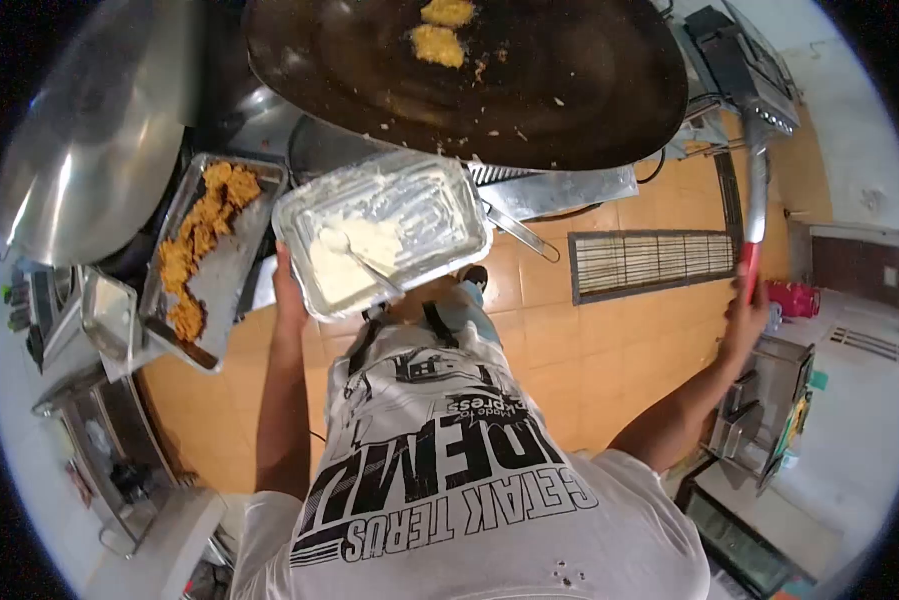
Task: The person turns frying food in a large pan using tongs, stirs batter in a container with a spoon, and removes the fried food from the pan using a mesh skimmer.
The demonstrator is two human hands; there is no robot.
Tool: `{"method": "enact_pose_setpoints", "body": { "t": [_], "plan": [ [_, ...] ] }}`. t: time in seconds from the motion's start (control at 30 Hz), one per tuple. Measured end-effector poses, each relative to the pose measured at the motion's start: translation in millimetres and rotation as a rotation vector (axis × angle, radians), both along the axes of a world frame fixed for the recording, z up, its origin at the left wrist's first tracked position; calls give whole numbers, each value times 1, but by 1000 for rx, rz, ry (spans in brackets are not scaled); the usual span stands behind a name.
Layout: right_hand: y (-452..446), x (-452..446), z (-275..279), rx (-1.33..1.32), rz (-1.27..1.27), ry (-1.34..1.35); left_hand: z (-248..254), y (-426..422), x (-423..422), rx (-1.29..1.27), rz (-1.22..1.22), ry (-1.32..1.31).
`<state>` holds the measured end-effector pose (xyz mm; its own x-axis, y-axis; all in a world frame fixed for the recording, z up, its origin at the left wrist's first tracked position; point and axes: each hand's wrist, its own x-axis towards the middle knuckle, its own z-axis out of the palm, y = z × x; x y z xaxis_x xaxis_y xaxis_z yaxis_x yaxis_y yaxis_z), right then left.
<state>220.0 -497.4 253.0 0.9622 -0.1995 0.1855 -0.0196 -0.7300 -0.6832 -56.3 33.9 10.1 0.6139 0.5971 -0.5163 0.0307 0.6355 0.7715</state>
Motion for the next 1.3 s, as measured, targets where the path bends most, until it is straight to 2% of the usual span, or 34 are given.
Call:
{"method": "enact_pose_setpoints", "body": {
  "t": [0.03,0.1,0.17,0.23,0.3,0.37,0.43,0.47,0.53,0.57,0.6,0.67,0.77,0.87,0.9,0.93,0.97,1.0,1.1,1.2,1.3],
  "plan": [
    [-6,-9,-29,-9,6,-33,-2,0,-2,44,-3,65],
    [-9,-27,-81,24,21,-70,-13,2,-3,103,8,10],
    [-6,-38,-116,-23,-13,67,-2,3,-1,101,-6,-28],
    [2,-34,-154,170,117,-26,-4,3,-1,14,-22,-40],
    [12,-24,-173,205,206,-44,7,6,-2,-57,-126,-112],
    [23,-7,-179,38,254,14,7,11,-2,-87,-126,-54],
    [38,7,-169,-95,254,198,29,-2,10,-159,24,103],
    [40,16,-175,-138,314,94,23,-4,10,-147,13,45],
    [39,39,-190,-217,329,90,8,-1,8,-119,2,-71],
    [40,49,-199,-254,339,89,5,-1,7,6,-21,-32],
    [51,57,-185,-284,358,189,7,-4,6,130,-44,13],
    [46,84,-212,-259,435,109,1,-5,1,322,-51,13],
    [45,108,-226,-258,516,27,16,-19,-7,374,-87,161],
    [38,120,-246,-262,559,5,22,-40,-13,351,41,173],
    [44,115,-230,-39,557,219,25,-47,-18,338,98,181],
    [35,123,-254,-18,643,25,24,-49,-27,369,71,149],
    [20,136,-296,162,617,64,29,-56,-35,360,112,169],
    [30,126,-268,103,622,107,38,-65,-37,354,150,190],
    [48,107,-249,299,569,187,46,-70,-52,316,205,172],
    [48,108,-263,401,556,260,46,-65,-70,238,218,153],
    [43,114,-277,361,581,234,46,-59,-82,224,185,125]
  ]
}}
